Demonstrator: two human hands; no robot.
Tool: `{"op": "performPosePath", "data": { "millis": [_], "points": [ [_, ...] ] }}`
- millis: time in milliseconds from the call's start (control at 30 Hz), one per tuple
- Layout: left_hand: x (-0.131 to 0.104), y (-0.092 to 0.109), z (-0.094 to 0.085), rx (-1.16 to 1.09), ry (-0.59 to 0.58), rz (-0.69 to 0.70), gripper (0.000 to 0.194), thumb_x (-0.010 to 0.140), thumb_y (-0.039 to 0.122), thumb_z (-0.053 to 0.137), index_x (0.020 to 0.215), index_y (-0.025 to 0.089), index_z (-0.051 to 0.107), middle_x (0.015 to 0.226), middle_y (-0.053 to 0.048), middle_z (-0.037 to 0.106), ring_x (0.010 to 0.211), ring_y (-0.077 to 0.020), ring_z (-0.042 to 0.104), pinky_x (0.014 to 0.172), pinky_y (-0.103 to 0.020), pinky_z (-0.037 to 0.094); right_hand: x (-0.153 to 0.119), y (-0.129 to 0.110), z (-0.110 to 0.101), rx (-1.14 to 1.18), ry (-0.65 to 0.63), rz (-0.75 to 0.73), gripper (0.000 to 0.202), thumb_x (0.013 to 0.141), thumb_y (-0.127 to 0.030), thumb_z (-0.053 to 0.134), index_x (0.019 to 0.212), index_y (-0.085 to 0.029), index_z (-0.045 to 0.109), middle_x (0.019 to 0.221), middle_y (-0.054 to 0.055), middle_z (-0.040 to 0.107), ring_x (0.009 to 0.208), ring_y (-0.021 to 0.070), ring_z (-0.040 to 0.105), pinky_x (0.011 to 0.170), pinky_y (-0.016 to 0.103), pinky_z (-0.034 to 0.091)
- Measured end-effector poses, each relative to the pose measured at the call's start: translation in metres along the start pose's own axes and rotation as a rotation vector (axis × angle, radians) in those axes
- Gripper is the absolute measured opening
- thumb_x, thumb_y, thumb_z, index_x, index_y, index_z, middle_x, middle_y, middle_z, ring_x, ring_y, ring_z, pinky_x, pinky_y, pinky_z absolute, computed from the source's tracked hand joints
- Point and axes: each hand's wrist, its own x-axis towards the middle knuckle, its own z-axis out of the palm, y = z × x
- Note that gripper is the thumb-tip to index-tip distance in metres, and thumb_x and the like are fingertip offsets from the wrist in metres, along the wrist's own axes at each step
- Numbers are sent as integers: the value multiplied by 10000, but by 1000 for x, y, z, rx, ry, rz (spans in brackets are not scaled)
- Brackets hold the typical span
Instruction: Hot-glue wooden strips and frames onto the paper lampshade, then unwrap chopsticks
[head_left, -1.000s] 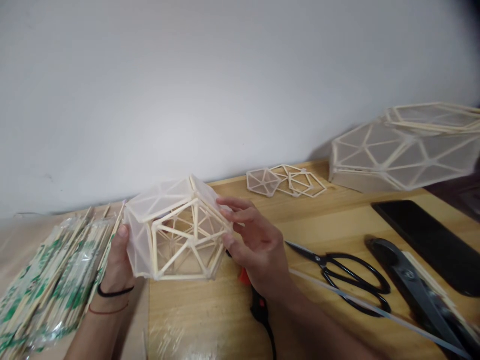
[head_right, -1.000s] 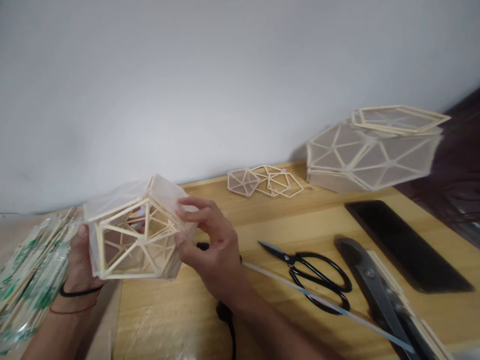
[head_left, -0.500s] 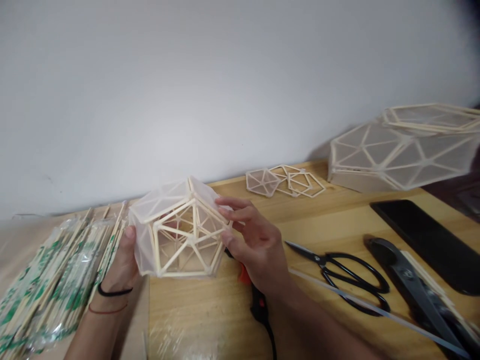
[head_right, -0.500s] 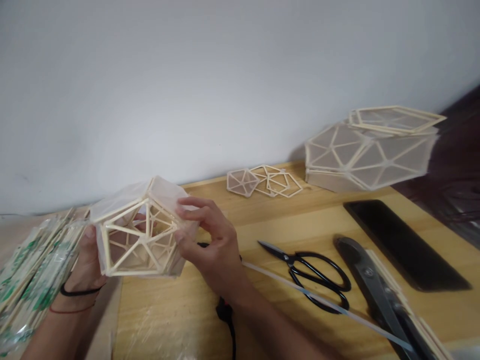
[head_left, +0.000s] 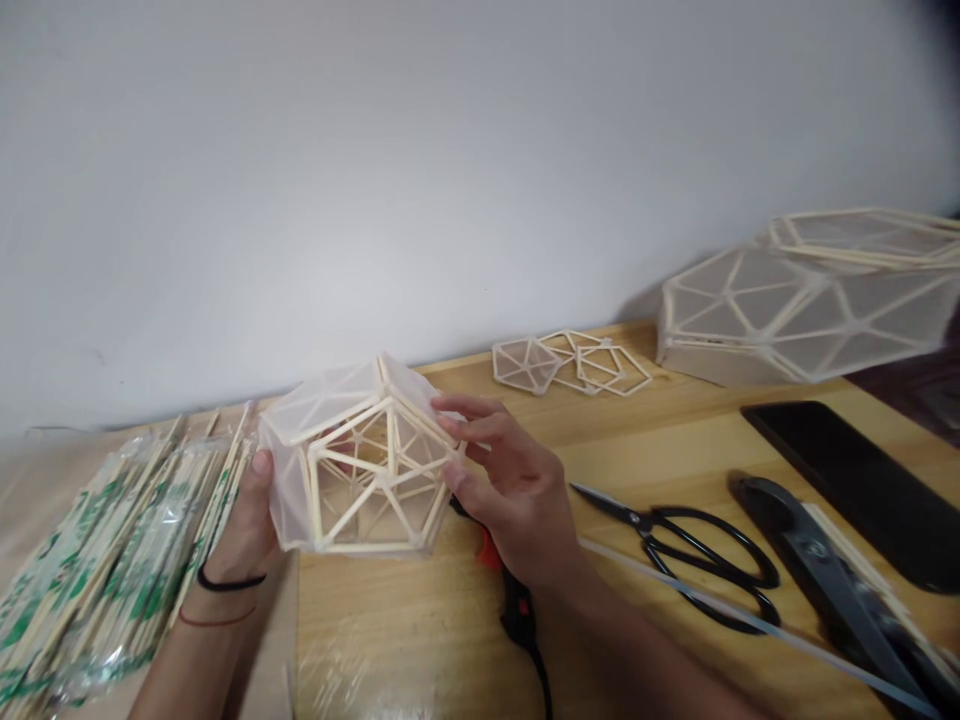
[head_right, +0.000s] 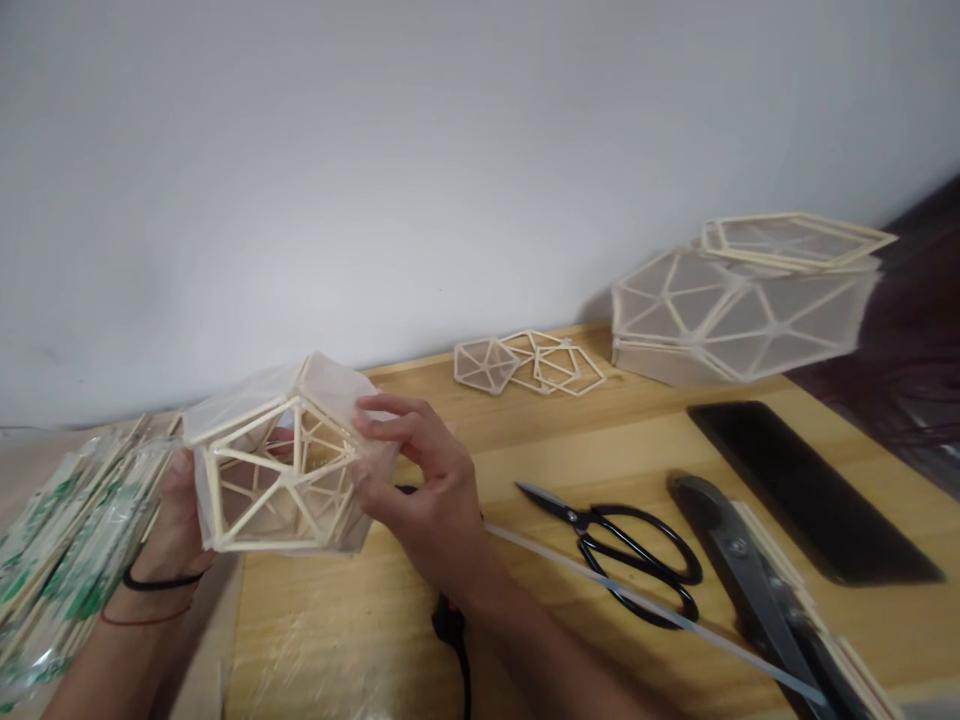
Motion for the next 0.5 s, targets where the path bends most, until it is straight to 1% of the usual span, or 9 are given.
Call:
{"op": "performPosePath", "data": {
  "millis": [100,233,367,500],
  "points": [
    [0,1,0,5,43,-8,836,604,866,796,1124,212,821,963,-124,830,1021,-408,781,885,-527,668,0,1,0,2,-10,0,247,871,-154,781,1036,-337,794,1290,31,734,1244,244,685,993,419,596],
    [1,2,2,-3,59,3,828,568,869,815,1084,222,828,956,-108,832,970,-396,786,864,-523,673,0,1,-1,-3,-15,-7,247,881,-161,782,1048,-343,792,1316,29,734,1259,255,684,1039,452,571],
    [2,0,2,-16,27,46,837,598,853,813,1119,199,827,1020,-135,834,1006,-400,779,902,-516,664,0,1,-2,-21,-11,-17,245,872,-168,791,1047,-340,792,1314,37,742,1260,273,683,1064,485,549],
    [1,-1,4,-37,63,64,796,644,834,805,1147,218,818,1056,-108,837,1097,-399,762,959,-517,647,-1,2,-2,-17,-14,-17,266,875,-159,784,1052,-356,793,1311,25,743,1256,268,687,1071,487,537]
  ]
}}
